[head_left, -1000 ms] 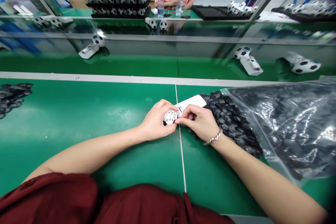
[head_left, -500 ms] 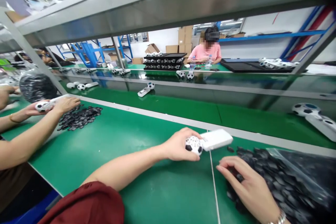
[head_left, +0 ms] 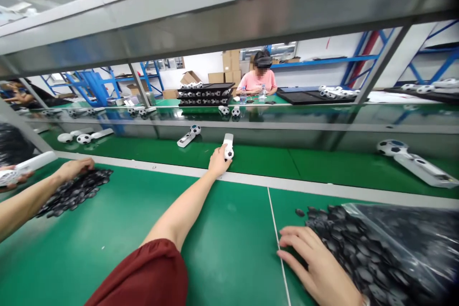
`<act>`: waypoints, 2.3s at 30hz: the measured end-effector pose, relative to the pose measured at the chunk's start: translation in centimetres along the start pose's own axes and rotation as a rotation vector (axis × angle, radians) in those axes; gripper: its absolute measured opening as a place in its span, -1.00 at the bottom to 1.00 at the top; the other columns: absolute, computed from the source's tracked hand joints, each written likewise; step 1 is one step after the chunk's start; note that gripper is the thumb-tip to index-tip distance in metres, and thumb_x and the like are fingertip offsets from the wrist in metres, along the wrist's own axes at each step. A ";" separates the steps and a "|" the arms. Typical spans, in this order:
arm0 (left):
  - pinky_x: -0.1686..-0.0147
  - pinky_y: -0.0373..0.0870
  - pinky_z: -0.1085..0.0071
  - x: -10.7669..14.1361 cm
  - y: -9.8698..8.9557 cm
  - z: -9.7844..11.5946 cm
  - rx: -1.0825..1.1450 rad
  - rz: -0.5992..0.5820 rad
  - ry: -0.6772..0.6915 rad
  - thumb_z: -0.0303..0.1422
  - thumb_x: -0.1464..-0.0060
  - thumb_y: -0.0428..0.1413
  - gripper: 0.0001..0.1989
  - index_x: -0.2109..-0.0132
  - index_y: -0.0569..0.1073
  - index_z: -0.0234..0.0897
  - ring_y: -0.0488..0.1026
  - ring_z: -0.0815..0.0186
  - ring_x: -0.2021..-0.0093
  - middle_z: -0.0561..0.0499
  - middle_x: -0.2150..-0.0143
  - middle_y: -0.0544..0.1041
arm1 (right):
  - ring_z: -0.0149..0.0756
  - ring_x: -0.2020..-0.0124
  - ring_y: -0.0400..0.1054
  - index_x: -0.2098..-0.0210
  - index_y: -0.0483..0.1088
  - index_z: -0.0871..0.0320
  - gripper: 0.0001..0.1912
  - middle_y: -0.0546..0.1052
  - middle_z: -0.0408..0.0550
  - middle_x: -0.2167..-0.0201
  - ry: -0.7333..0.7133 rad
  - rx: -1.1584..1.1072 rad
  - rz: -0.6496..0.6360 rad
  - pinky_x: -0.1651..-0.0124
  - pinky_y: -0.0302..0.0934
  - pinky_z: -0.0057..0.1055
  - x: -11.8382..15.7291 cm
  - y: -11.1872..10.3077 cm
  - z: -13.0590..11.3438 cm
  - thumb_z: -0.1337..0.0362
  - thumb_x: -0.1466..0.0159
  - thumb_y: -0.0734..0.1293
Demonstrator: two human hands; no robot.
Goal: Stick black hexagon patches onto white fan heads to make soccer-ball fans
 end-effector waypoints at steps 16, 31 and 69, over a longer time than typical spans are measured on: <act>-0.12 0.00 0.02 -6.0 -6.9 -6.0 -0.368 0.263 -0.300 -0.17 -0.09 0.00 -0.44 -0.16 0.12 -0.36 -0.02 -0.02 -0.22 -0.28 -0.22 0.09 | -0.27 0.23 0.39 0.26 0.38 0.02 -0.82 0.49 -0.09 0.22 -0.083 0.197 -0.037 0.26 0.30 -0.40 0.0 0.4 -0.2 0.28 -0.11 0.31; 0.18 0.39 0.22 -9.1 -4.8 -6.7 -0.419 -0.303 -0.552 -0.30 -0.13 0.02 -0.70 0.02 0.31 -0.34 0.39 0.25 0.12 -0.09 0.05 0.37 | -0.22 0.20 0.33 0.27 0.35 0.02 -0.85 0.44 -0.07 0.19 0.037 0.095 -0.118 0.22 0.27 -0.29 -0.2 0.8 0.0 0.29 -0.13 0.31; 0.11 0.27 0.19 18.7 -5.6 8.4 -0.539 -0.613 0.417 -0.21 -0.10 -0.09 -0.48 -0.15 0.11 -0.42 0.30 0.10 0.09 -0.22 0.03 0.35 | -0.30 0.29 0.34 0.25 0.41 0.13 -0.84 0.45 -0.06 0.31 0.109 0.140 -0.459 0.24 0.21 -0.41 -0.7 -2.5 0.2 0.38 -0.18 0.24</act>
Point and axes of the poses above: each hand's wrist, its own x-axis away from the middle knuckle, its own y-axis out of the palm, z = x × y, the point moved 4 cm from there along -x, towards the middle knuckle
